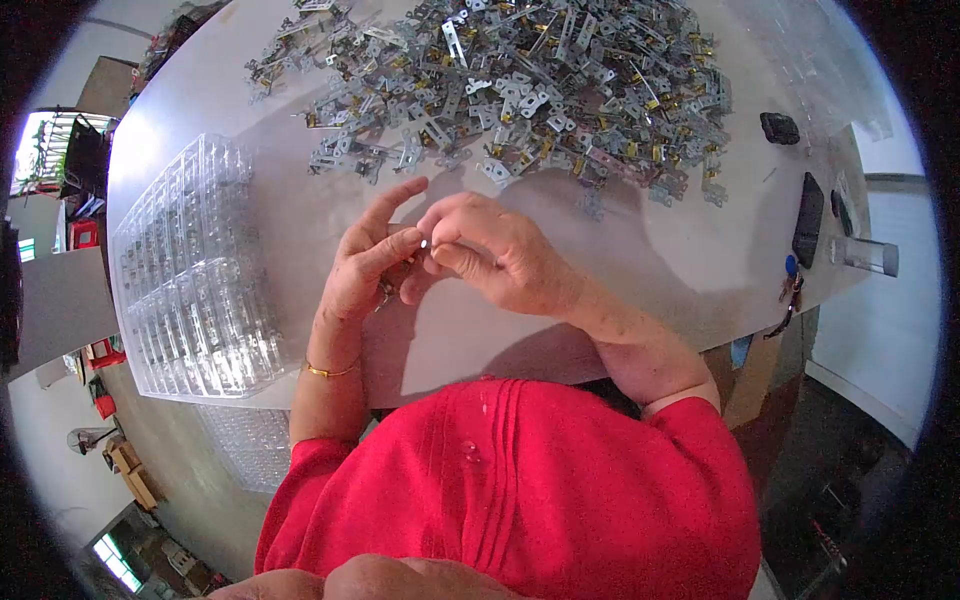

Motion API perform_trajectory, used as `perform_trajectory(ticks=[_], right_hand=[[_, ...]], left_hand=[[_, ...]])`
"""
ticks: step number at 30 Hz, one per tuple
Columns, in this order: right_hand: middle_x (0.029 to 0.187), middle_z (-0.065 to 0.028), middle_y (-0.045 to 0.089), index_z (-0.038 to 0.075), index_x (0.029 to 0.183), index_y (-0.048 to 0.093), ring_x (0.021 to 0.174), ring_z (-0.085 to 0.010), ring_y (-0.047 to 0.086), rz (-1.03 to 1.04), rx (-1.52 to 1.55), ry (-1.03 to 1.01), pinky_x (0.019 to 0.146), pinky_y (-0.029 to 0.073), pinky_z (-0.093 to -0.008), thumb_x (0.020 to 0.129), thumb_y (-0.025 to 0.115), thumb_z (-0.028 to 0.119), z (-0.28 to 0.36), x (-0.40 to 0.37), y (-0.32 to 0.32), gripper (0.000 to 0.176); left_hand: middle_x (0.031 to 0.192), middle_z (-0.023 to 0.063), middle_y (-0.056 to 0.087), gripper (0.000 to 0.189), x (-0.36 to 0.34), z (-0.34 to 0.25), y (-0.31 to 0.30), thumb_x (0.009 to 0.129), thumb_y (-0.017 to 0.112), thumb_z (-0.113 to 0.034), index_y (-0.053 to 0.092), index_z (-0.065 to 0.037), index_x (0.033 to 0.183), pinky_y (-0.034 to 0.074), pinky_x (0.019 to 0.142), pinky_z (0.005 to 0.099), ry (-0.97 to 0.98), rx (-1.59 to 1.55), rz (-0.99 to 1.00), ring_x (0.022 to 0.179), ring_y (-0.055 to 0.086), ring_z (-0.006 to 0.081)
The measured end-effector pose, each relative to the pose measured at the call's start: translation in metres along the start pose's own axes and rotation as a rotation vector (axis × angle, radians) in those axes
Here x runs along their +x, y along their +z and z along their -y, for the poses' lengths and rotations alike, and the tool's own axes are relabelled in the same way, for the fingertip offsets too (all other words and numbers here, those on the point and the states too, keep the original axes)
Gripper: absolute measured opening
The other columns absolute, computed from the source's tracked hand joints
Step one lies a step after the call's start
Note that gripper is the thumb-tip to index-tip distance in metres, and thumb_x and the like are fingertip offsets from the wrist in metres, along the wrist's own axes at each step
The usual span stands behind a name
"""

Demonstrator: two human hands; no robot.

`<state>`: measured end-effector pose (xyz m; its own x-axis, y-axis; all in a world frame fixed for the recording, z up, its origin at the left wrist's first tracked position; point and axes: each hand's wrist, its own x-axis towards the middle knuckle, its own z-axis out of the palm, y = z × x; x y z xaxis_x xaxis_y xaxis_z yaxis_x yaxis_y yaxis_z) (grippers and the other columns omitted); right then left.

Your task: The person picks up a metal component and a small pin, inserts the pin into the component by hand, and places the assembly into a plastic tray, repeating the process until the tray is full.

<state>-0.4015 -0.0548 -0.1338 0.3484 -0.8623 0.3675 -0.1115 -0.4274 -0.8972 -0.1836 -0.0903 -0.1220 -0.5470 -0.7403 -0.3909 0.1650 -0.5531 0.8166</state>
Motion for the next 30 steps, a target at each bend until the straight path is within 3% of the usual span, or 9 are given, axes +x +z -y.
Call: perform_trajectory(ticks=[3, 8, 11, 14, 17, 20, 23, 27, 30], right_hand=[[0.11, -0.0125, 0.064, 0.004, 0.108, 0.063, 0.101, -0.0261, 0.066, -0.01, -0.011, -0.024, 0.087, 0.052, -0.0348, 0.099, 0.065, 0.007, -0.001, 0.0, 0.003, 0.01], [0.113, -0.008, 0.063, 0.003, 0.111, 0.062, 0.1, -0.0161, 0.062, -0.155, 0.347, 0.21, 0.087, 0.053, -0.0314, 0.104, 0.06, 0.009, -0.001, -0.003, 0.004, 0.01], [0.115, -0.0054, 0.062, 0.005, 0.113, 0.063, 0.102, -0.0131, 0.059, -0.243, 0.561, 0.374, 0.087, 0.053, -0.0317, 0.107, 0.056, 0.013, -0.005, -0.004, 0.0, 0.012], [0.112, -0.0041, 0.064, 0.005, 0.114, 0.064, 0.1, -0.0123, 0.062, -0.328, 0.703, 0.428, 0.088, 0.056, -0.0328, 0.108, 0.056, 0.017, -0.01, -0.003, 0.001, 0.016], [0.111, -0.0037, 0.066, 0.004, 0.114, 0.064, 0.096, -0.0121, 0.064, -0.378, 0.752, 0.437, 0.089, 0.057, -0.034, 0.108, 0.056, 0.019, -0.01, -0.002, 0.003, 0.018], [0.108, -0.0031, 0.066, 0.004, 0.114, 0.063, 0.093, -0.0119, 0.064, -0.393, 0.766, 0.457, 0.088, 0.057, -0.0337, 0.108, 0.056, 0.02, -0.008, -0.001, 0.007, 0.018], [0.102, -0.0017, 0.065, 0.003, 0.112, 0.063, 0.091, -0.0098, 0.062, -0.322, 0.642, 0.498, 0.084, 0.054, -0.03, 0.108, 0.056, 0.02, -0.007, -0.002, 0.011, 0.018], [0.09, 0.0009, 0.064, 0.003, 0.11, 0.063, 0.083, -0.0061, 0.059, -0.306, 0.302, 0.445, 0.074, 0.05, -0.0245, 0.107, 0.058, 0.019, -0.004, 0.006, 0.015, 0.017], [0.082, 0.002, 0.063, 0.004, 0.108, 0.063, 0.074, -0.0039, 0.056, -0.169, 0.289, 0.463, 0.065, 0.049, -0.0233, 0.105, 0.061, 0.018, 0.008, 0.018, 0.009, 0.014]], left_hand=[[0.083, 0.0172, 0.072, 0.061, -0.001, 0.0, 0.0, 0.102, 0.058, -0.021, 0.034, 0.003, 0.153, 0.047, 0.048, 0.0243, 0.011, 0.015, 0.041, 0.051, 0.062, 0.017], [0.093, 0.0217, 0.071, 0.055, 0.0, -0.001, -0.004, 0.105, 0.05, -0.029, 0.041, 0.003, 0.15, 0.055, 0.068, 0.0338, 0.047, -0.25, 0.193, 0.06, 0.068, 0.0254], [0.104, 0.0235, 0.07, 0.058, 0.005, 0.014, -0.012, 0.1, 0.057, -0.026, 0.045, 0.008, 0.146, 0.059, 0.074, 0.0384, 0.18, -0.241, 0.074, 0.076, 0.072, 0.0301], [0.122, 0.02, 0.066, 0.05, 0.007, 0.021, -0.011, 0.098, 0.059, -0.016, 0.05, 0.007, 0.142, 0.055, 0.094, 0.0437, 0.321, -0.078, 0.008, 0.103, 0.07, 0.0307], [0.128, 0.0128, 0.066, 0.039, -0.001, 0.013, -0.004, 0.102, 0.059, -0.017, 0.059, 0.0, 0.137, 0.048, 0.106, 0.0404, 0.29, -0.06, 0.049, 0.118, 0.064, 0.0236], [0.131, 0.0123, 0.066, 0.038, 0.005, 0.02, -0.004, 0.105, 0.059, -0.022, 0.06, -0.001, 0.136, 0.048, 0.105, 0.0398, 0.399, -0.065, 0.064, 0.12, 0.063, 0.0216], [0.127, 0.0183, 0.065, 0.037, 0.013, 0.026, -0.014, 0.107, 0.056, -0.028, 0.059, 0.004, 0.126, 0.049, 0.106, 0.0453, 0.45, -0.012, 0.056, 0.121, 0.063, 0.0289], [0.108, 0.017, 0.068, 0.028, 0.011, 0.026, -0.01, 0.108, 0.054, -0.027, 0.06, 0.0, 0.109, 0.052, 0.095, 0.0418, 0.402, -0.251, 0.039, 0.105, 0.066, 0.0256], [0.093, 0.0122, 0.067, 0.027, 0.007, 0.021, -0.008, 0.108, 0.054, -0.029, 0.06, -0.003, 0.102, 0.053, 0.081, 0.0359, 0.307, -0.312, 0.029, 0.087, 0.066, 0.0208]])
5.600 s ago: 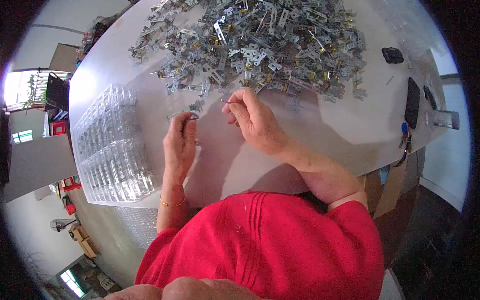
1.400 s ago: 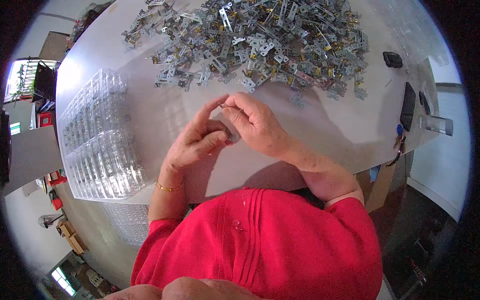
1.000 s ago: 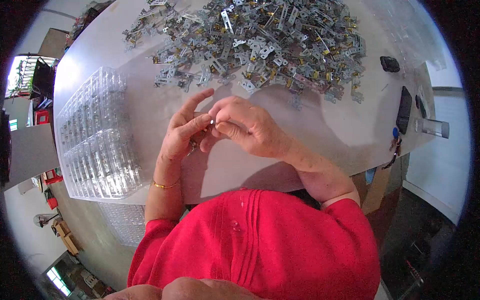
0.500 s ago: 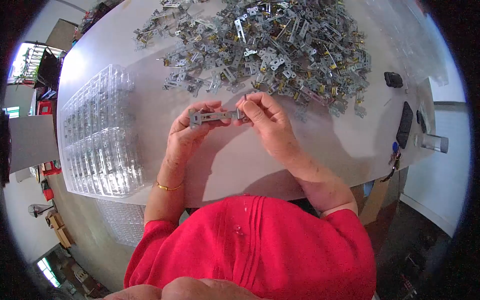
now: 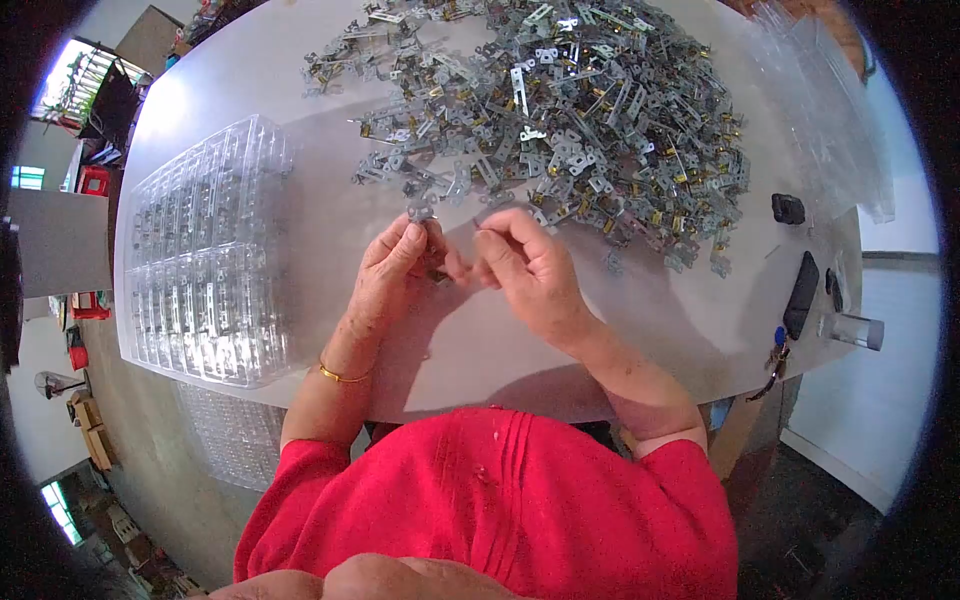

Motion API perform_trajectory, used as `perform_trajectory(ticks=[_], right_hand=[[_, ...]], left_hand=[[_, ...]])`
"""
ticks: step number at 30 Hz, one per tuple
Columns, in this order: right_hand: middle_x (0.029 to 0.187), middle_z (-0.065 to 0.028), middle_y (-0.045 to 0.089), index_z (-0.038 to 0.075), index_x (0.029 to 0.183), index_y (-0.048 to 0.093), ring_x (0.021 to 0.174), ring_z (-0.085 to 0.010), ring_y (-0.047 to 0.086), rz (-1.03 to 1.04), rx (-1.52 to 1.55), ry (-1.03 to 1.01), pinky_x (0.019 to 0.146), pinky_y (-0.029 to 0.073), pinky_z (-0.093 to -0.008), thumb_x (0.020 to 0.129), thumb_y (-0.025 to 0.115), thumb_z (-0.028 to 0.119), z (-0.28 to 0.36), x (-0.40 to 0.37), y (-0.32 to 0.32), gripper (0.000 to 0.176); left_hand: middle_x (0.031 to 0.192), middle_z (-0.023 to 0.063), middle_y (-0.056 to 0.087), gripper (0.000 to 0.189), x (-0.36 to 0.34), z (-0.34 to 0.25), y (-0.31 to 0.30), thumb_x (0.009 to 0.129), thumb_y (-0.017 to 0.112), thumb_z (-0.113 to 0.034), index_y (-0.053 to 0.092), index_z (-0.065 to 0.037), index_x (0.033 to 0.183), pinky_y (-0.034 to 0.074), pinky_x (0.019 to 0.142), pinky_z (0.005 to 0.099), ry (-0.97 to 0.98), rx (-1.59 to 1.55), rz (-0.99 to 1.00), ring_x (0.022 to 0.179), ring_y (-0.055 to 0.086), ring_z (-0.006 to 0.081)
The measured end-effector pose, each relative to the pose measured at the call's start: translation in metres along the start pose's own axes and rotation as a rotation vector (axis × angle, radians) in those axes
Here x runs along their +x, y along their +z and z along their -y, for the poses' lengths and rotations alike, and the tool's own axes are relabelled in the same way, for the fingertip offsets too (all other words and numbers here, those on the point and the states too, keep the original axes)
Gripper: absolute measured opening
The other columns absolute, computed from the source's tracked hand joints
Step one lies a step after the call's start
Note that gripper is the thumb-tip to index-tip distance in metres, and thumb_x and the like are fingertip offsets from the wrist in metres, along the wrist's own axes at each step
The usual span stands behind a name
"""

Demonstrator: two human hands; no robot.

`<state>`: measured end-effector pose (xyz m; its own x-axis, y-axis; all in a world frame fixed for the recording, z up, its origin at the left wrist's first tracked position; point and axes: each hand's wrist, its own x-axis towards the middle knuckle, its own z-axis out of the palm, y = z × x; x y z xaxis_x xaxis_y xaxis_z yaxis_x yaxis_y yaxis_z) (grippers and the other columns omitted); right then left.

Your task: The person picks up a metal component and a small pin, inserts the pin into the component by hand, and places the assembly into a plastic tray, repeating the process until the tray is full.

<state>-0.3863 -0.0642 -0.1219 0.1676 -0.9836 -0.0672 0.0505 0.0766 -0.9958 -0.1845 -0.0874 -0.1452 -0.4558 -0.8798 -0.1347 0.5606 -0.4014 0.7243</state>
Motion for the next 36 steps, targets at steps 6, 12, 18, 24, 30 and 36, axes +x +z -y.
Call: perform_trajectory(ticks=[6, 12, 18, 24, 30, 36], right_hand=[[0.078, -0.0012, 0.063, 0.004, 0.104, 0.063, 0.069, -0.005, 0.056, -0.018, -0.309, -0.205, 0.061, 0.048, -0.0256, 0.102, 0.066, 0.014, 0.013, 0.019, 0.016, 0.011], [0.08, -0.0031, 0.064, 0.003, 0.103, 0.064, 0.068, -0.0063, 0.055, -0.039, -0.371, -0.222, 0.062, 0.048, -0.0269, 0.101, 0.066, 0.014, 0.009, 0.023, 0.02, 0.011], [0.075, -0.005, 0.063, 0.003, 0.102, 0.064, 0.065, -0.0086, 0.055, -0.047, -0.347, -0.18, 0.06, 0.048, -0.0298, 0.1, 0.067, 0.014, 0.011, 0.02, 0.018, 0.011], [0.073, -0.0063, 0.062, 0.004, 0.103, 0.063, 0.063, -0.0096, 0.055, -0.083, -0.452, -0.221, 0.058, 0.047, -0.0295, 0.1, 0.067, 0.015, 0.01, 0.016, 0.018, 0.012], [0.075, -0.0042, 0.061, 0.006, 0.116, 0.059, 0.065, -0.0085, 0.056, -0.116, -0.422, -0.205, 0.059, 0.047, -0.0276, 0.101, 0.066, 0.013, 0.009, 0.012, 0.018, 0.018], [0.077, -0.0024, 0.061, 0.004, 0.113, 0.062, 0.069, -0.0071, 0.056, -0.086, -0.385, -0.175, 0.062, 0.047, -0.0257, 0.102, 0.064, 0.013, 0.011, 0.011, 0.023, 0.014]], left_hand=[[0.077, 0.0067, 0.06, 0.029, 0.0, -0.003, -0.002, 0.107, 0.055, -0.032, 0.057, -0.003, 0.099, 0.05, 0.063, 0.0304, 0.002, 0.1, -0.083, 0.068, 0.059, 0.017], [0.074, 0.0025, 0.057, 0.028, 0.0, -0.007, -0.002, 0.107, 0.056, -0.031, 0.058, -0.006, 0.095, 0.043, 0.056, 0.0265, 0.0, 0.235, -0.157, 0.063, 0.054, 0.0118], [0.073, -0.0028, 0.053, 0.029, 0.0, -0.007, -0.005, 0.107, 0.057, -0.032, 0.058, -0.008, 0.091, 0.037, 0.054, 0.0241, 0.009, 0.43, -0.183, 0.062, 0.047, 0.007], [0.074, -0.0039, 0.05, 0.032, -0.003, -0.014, -0.002, 0.107, 0.057, -0.033, 0.057, -0.007, 0.089, 0.035, 0.056, 0.0241, 0.068, 0.703, -0.201, 0.064, 0.043, 0.0063], [0.074, 0.0002, 0.053, 0.031, -0.001, -0.002, -0.01, 0.105, 0.06, -0.029, 0.058, -0.001, 0.092, 0.042, 0.061, 0.0301, 0.201, 0.923, -0.187, 0.07, 0.045, 0.0104], [0.077, 0.0198, 0.058, 0.028, -0.006, -0.015, 0.002, 0.102, 0.063, -0.027, 0.059, 0.0, 0.099, 0.047, 0.065, 0.0401, 0.131, 1.079, -0.16, 0.067, 0.054, 0.0248]])
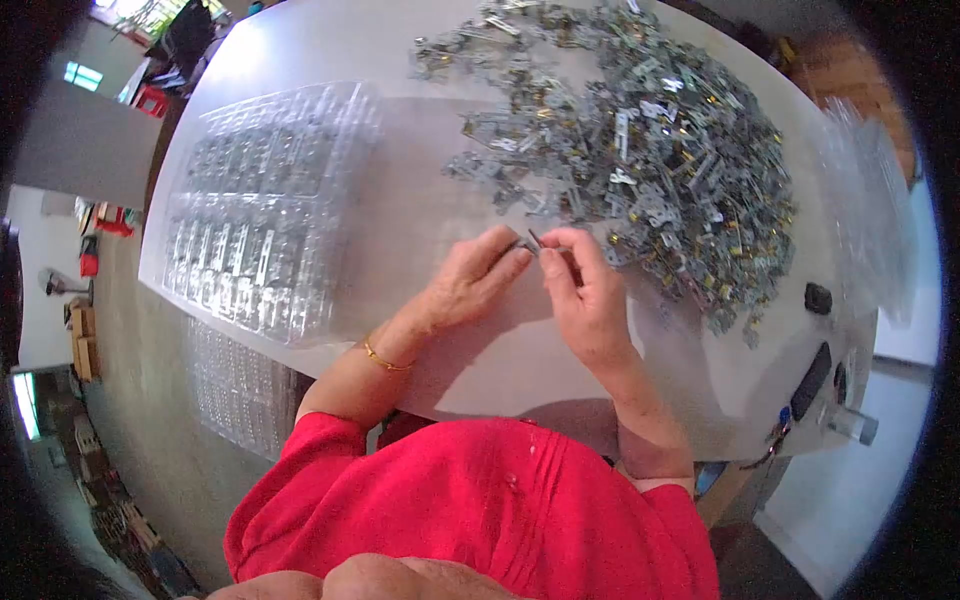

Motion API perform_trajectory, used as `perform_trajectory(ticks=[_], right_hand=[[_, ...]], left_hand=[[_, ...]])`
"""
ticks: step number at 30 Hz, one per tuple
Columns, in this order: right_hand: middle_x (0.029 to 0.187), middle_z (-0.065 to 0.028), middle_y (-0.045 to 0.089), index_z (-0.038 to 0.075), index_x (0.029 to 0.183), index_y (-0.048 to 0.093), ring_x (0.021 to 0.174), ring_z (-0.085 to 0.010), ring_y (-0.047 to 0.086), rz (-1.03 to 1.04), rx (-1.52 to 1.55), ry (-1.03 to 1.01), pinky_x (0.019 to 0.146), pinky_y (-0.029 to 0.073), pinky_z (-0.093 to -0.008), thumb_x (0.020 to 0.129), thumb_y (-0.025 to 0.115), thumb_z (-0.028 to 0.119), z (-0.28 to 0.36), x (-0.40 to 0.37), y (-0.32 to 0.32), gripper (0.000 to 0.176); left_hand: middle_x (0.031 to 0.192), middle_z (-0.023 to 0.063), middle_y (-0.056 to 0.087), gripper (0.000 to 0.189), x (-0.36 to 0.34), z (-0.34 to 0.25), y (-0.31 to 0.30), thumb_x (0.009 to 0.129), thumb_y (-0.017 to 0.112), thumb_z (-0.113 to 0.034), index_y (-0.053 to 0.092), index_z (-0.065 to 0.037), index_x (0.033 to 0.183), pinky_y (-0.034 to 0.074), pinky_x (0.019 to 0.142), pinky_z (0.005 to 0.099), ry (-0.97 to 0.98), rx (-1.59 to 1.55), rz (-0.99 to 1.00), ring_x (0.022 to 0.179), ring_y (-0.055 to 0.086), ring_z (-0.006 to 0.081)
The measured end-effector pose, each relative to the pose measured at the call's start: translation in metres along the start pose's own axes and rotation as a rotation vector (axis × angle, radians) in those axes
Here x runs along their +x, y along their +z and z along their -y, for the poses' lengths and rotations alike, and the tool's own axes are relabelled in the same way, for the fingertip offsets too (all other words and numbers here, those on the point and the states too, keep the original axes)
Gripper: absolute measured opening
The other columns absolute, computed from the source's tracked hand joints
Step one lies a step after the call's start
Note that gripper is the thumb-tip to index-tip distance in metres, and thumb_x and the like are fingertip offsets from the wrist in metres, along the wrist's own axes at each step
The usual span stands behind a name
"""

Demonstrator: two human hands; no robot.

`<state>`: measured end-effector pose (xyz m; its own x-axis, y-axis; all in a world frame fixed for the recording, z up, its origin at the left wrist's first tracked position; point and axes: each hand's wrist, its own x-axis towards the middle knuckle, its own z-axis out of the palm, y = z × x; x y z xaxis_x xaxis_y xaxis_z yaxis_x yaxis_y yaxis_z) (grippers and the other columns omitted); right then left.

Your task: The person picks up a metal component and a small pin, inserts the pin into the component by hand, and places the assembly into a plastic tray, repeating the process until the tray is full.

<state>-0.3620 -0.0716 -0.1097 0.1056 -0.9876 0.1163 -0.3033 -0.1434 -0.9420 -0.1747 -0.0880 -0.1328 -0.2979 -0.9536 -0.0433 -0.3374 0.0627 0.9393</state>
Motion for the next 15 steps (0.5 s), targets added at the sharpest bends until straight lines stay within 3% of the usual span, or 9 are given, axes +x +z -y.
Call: perform_trajectory(ticks=[2, 4, 7, 10, 11, 13, 14, 15], right_hand=[[0.084, -0.0044, 0.062, 0.003, 0.105, 0.066, 0.073, -0.0095, 0.057, -0.003, -0.046, -0.014, 0.065, 0.047, -0.0264, 0.102, 0.064, 0.012, 0.003, 0.0, 0.0, 0.01], [0.09, -0.0053, 0.061, 0.003, 0.105, 0.067, 0.075, -0.0114, 0.056, -0.035, -0.149, -0.164, 0.066, 0.047, -0.0268, 0.101, 0.065, 0.011, 0.001, 0.001, 0.0, 0.009], [0.098, -0.0067, 0.058, 0.003, 0.105, 0.067, 0.078, -0.014, 0.053, -0.074, -0.194, -0.256, 0.068, 0.047, -0.027, 0.098, 0.067, 0.009, -0.004, 0.002, 0.003, 0.009], [0.097, -0.0054, 0.059, 0.003, 0.106, 0.067, 0.078, -0.0119, 0.053, -0.199, -0.163, -0.335, 0.068, 0.046, -0.0259, 0.098, 0.068, 0.009, -0.01, 0.004, 0.002, 0.01], [0.096, -0.0045, 0.06, 0.003, 0.106, 0.066, 0.078, -0.0105, 0.054, -0.257, -0.153, -0.372, 0.068, 0.046, -0.0253, 0.098, 0.069, 0.009, -0.011, 0.006, 0.001, 0.01], [0.09, -0.0011, 0.06, 0.003, 0.107, 0.066, 0.076, -0.0072, 0.053, -0.235, 0.048, -0.202, 0.066, 0.044, -0.0239, 0.1, 0.068, 0.011, -0.01, 0.003, 0.001, 0.01], [0.088, 0.0007, 0.06, 0.004, 0.107, 0.066, 0.075, -0.0056, 0.053, -0.229, 0.152, -0.124, 0.065, 0.044, -0.0232, 0.101, 0.067, 0.012, -0.008, 0.001, 0.001, 0.01], [0.085, 0.0022, 0.06, 0.004, 0.107, 0.066, 0.074, -0.0047, 0.053, -0.198, 0.152, -0.074, 0.064, 0.043, -0.0229, 0.101, 0.067, 0.013, -0.006, -0.001, 0.0, 0.01]], left_hand=[[0.077, 0.0216, 0.059, 0.028, -0.001, 0.005, 0.002, 0.102, 0.063, -0.027, 0.058, 0.0, 0.099, 0.047, 0.065, 0.0426, 0.084, 0.022, -0.01, 0.067, 0.056, 0.0317], [0.076, 0.0229, 0.059, 0.028, 0.001, 0.01, 0.004, 0.102, 0.061, -0.029, 0.058, -0.001, 0.1, 0.047, 0.063, 0.046, 0.133, 0.072, 0.003, 0.069, 0.058, 0.0393], [0.077, 0.0242, 0.057, 0.03, 0.0, 0.009, 0.004, 0.102, 0.061, -0.03, 0.058, -0.001, 0.099, 0.046, 0.063, 0.0465, 0.113, 0.116, 0.053, 0.069, 0.057, 0.0407], [0.075, 0.0187, 0.06, 0.032, -0.001, 0.012, 0.007, 0.103, 0.06, -0.032, 0.057, -0.001, 0.099, 0.046, 0.063, 0.0468, 0.229, 0.187, 0.129, 0.068, 0.059, 0.0359], [0.074, 0.0166, 0.06, 0.032, -0.002, 0.011, 0.009, 0.103, 0.06, -0.032, 0.057, 0.0, 0.099, 0.046, 0.062, 0.0473, 0.198, 0.058, 0.084, 0.066, 0.06, 0.0344], [0.071, 0.0124, 0.06, 0.034, -0.003, 0.011, 0.014, 0.104, 0.059, -0.033, 0.057, 0.0, 0.098, 0.047, 0.061, 0.0484, 0.125, -0.2, 0.012, 0.062, 0.061, 0.0313], [0.068, 0.0016, 0.052, 0.036, -0.001, 0.018, 0.013, 0.105, 0.058, -0.036, 0.059, -0.002, 0.096, 0.042, 0.053, 0.0383, 0.061, -0.412, 0.049, 0.058, 0.052, 0.017], [0.067, 0.0009, 0.05, 0.034, 0.001, 0.015, 0.008, 0.105, 0.058, -0.035, 0.058, -0.003, 0.095, 0.038, 0.051, 0.0343, -0.033, -0.539, 0.07, 0.057, 0.047, 0.015]])
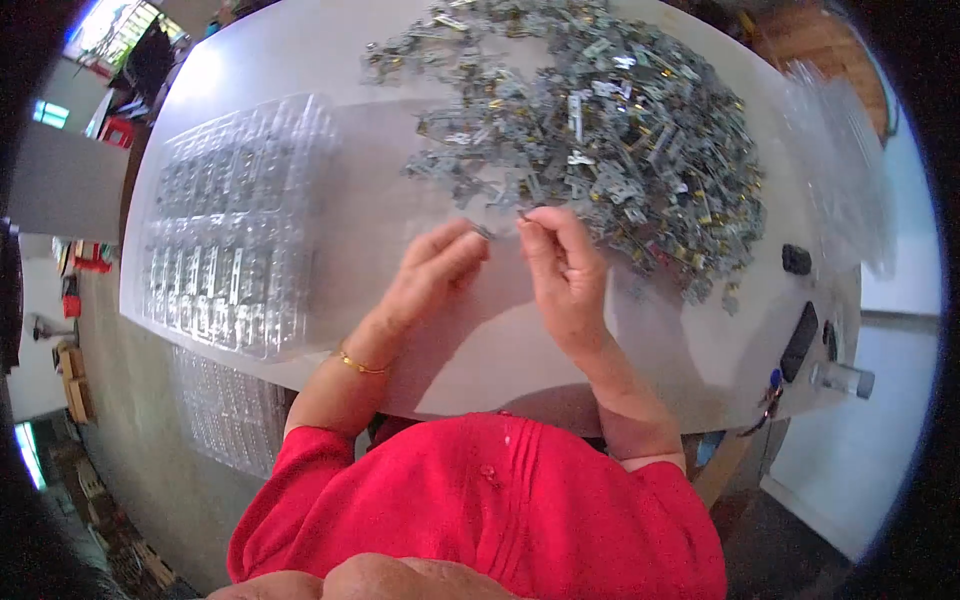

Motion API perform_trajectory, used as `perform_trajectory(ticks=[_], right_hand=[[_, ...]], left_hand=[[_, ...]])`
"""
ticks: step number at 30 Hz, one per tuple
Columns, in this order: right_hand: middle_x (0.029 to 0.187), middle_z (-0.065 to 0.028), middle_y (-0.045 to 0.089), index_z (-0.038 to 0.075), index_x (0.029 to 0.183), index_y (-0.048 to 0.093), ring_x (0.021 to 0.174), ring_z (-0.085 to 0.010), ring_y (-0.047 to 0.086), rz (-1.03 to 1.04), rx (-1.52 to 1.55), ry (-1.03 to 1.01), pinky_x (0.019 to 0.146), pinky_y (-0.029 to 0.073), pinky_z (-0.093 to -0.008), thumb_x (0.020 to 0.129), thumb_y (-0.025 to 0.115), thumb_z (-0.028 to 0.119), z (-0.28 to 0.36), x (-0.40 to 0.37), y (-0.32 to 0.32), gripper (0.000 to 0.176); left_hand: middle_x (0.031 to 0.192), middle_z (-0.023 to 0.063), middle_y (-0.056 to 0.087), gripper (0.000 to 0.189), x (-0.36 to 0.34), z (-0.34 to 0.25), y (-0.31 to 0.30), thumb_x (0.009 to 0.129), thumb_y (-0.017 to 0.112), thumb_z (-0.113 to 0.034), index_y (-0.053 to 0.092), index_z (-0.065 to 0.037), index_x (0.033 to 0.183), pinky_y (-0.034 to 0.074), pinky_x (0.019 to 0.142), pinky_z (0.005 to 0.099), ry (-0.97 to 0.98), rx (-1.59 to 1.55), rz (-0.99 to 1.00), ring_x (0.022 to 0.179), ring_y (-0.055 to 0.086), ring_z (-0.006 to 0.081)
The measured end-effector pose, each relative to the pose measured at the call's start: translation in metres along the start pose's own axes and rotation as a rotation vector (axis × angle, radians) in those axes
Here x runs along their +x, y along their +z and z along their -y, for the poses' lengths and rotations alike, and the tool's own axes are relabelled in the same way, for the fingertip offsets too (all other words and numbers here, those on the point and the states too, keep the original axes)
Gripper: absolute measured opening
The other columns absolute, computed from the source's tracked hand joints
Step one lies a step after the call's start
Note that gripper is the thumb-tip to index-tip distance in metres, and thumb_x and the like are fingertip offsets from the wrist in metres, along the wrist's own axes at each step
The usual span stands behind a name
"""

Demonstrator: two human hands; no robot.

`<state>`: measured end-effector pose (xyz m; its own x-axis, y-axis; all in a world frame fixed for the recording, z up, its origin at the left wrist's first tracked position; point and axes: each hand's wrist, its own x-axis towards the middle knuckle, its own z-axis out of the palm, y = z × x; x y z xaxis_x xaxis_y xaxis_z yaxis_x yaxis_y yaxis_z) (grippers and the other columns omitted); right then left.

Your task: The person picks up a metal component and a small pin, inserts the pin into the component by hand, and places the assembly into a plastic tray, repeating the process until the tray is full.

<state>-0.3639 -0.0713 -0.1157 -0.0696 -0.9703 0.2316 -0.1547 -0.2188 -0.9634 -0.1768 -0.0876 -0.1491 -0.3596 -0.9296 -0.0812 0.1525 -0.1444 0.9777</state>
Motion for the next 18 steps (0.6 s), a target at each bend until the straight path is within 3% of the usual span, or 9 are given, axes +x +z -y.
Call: perform_trajectory(ticks=[2, 5, 14, 18], right_hand=[[0.08, 0.0052, 0.059, 0.004, 0.107, 0.066, 0.072, -0.0029, 0.052, 0.064, 0.006, 0.107, 0.061, 0.042, -0.0223, 0.103, 0.065, 0.014, 0.004, -0.004, 0.001, 0.011], [0.078, 0.0046, 0.058, 0.004, 0.107, 0.066, 0.07, -0.0044, 0.049, 0.114, -0.005, 0.116, 0.06, 0.042, -0.0233, 0.103, 0.065, 0.014, -0.004, -0.009, 0.004, 0.011], [0.078, 0.0018, 0.058, 0.004, 0.106, 0.066, 0.07, -0.0061, 0.048, 0.14, -0.071, 0.112, 0.06, 0.042, -0.0246, 0.102, 0.065, 0.014, -0.008, -0.007, 0.002, 0.011], [0.077, 0.0006, 0.058, 0.003, 0.105, 0.066, 0.067, -0.0068, 0.048, 0.177, -0.105, 0.151, 0.058, 0.042, -0.0259, 0.102, 0.066, 0.014, -0.003, -0.006, -0.003, 0.012]], left_hand=[[0.066, -0.0006, 0.046, 0.031, 0.0, -0.017, -0.006, 0.106, 0.057, -0.033, 0.057, -0.006, 0.091, 0.031, 0.048, 0.0264, -0.194, -0.245, -0.018, 0.054, 0.039, 0.0109], [0.063, -0.0011, 0.043, 0.032, 0.001, -0.015, -0.012, 0.107, 0.054, -0.035, 0.055, -0.007, 0.092, 0.027, 0.046, 0.0245, -0.192, -0.455, 0.041, 0.051, 0.036, 0.0091], [0.061, -0.004, 0.042, 0.031, 0.001, -0.015, -0.009, 0.107, 0.056, -0.035, 0.059, -0.007, 0.092, 0.028, 0.047, 0.0239, -0.222, -0.482, 0.09, 0.051, 0.034, 0.0065], [0.067, -0.0031, 0.045, 0.029, 0.0, -0.011, -0.006, 0.105, 0.058, -0.033, 0.058, -0.007, 0.093, 0.029, 0.048, 0.0236, -0.196, -0.327, 0.011, 0.055, 0.038, 0.0068]])
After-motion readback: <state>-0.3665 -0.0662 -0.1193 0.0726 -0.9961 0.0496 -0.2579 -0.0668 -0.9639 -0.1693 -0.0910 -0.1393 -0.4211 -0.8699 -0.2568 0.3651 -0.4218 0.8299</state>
